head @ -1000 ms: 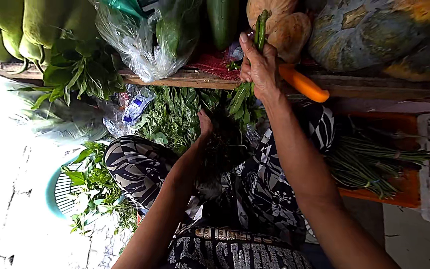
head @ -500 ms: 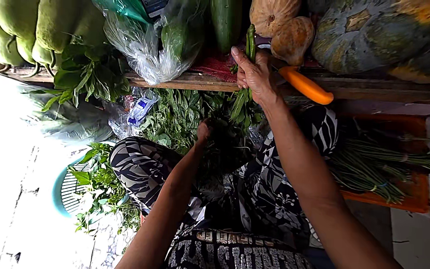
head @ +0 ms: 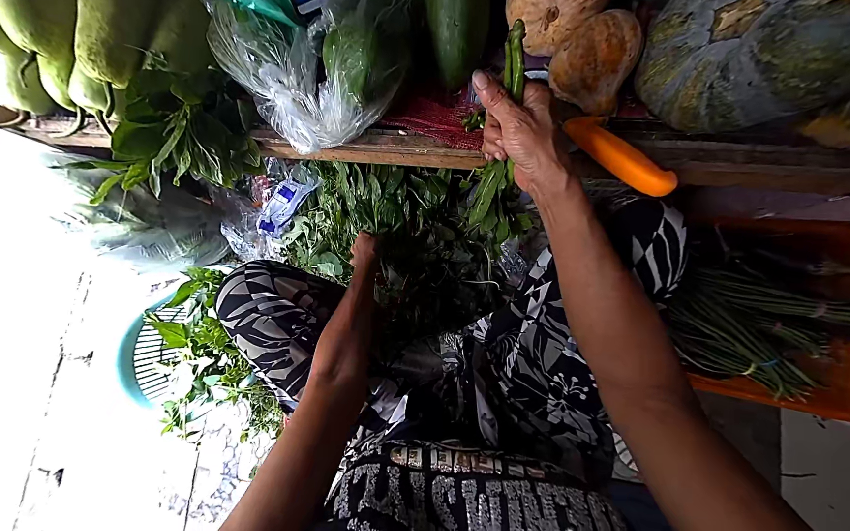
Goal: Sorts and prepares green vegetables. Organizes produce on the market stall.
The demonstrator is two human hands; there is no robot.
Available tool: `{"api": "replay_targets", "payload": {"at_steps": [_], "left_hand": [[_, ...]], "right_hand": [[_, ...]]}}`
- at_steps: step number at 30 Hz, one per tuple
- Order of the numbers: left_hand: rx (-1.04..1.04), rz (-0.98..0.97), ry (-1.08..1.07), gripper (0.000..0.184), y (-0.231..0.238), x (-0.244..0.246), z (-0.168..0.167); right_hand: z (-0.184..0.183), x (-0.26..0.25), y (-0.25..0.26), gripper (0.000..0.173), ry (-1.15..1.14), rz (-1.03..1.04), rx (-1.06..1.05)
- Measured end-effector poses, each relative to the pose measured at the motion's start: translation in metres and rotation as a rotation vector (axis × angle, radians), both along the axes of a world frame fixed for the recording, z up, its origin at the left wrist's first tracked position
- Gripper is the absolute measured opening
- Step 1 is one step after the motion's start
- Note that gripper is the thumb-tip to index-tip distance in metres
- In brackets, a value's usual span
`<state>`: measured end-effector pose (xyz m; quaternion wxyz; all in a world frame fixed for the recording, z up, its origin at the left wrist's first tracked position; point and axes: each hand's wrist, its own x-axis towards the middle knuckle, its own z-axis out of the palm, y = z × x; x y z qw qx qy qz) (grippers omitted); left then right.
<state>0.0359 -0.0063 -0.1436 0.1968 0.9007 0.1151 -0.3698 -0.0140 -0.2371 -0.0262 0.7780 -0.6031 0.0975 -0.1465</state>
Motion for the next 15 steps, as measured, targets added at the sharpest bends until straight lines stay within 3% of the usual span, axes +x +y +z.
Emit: {"api": "replay_targets", "payload": {"at_steps": [1, 2, 4, 6, 8, 9, 12, 15], "left_hand": [[-0.133, 0.068, -0.484, 0.048, 0.011, -0.006, -0.05], [-0.246, 0.116, -0.496, 0.054, 0.018, 0.01, -0.066], [-0.456, 0.225, -0.366, 0.063, 0.019, 0.034, -0.057], [-0.729, 0.386, -0.316, 0.057, 0.014, 0.039, -0.046], [-0.853, 0.44, -0.256, 0.048, 0.014, 0.038, -0.05], [-0.769, 0.396, -0.263, 0.046, 0.017, 0.036, -0.06], [-0.203, 0.157, -0.343, 0.047, 0.022, 0.012, -0.084], [0.018, 0.069, -0.399, 0.052, 0.007, -0.019, -0.097]], "right_hand": [[0.0, 0.0, 0.0, 0.027, 0.003, 0.002, -0.005], [-0.001, 0.0, -0.001, 0.025, 0.007, 0.005, -0.012], [-0.001, 0.001, -0.002, 0.025, 0.007, 0.001, -0.023], [-0.002, 0.001, -0.002, 0.024, 0.007, 0.007, -0.038], [-0.002, 0.001, -0.001, 0.025, 0.01, 0.014, -0.041], [-0.003, 0.001, -0.001, 0.024, 0.008, 0.019, -0.036], [-0.003, 0.0, -0.001, 0.023, 0.01, 0.02, -0.027], [-0.001, -0.003, -0.004, 0.023, 0.011, 0.015, -0.036]]}}
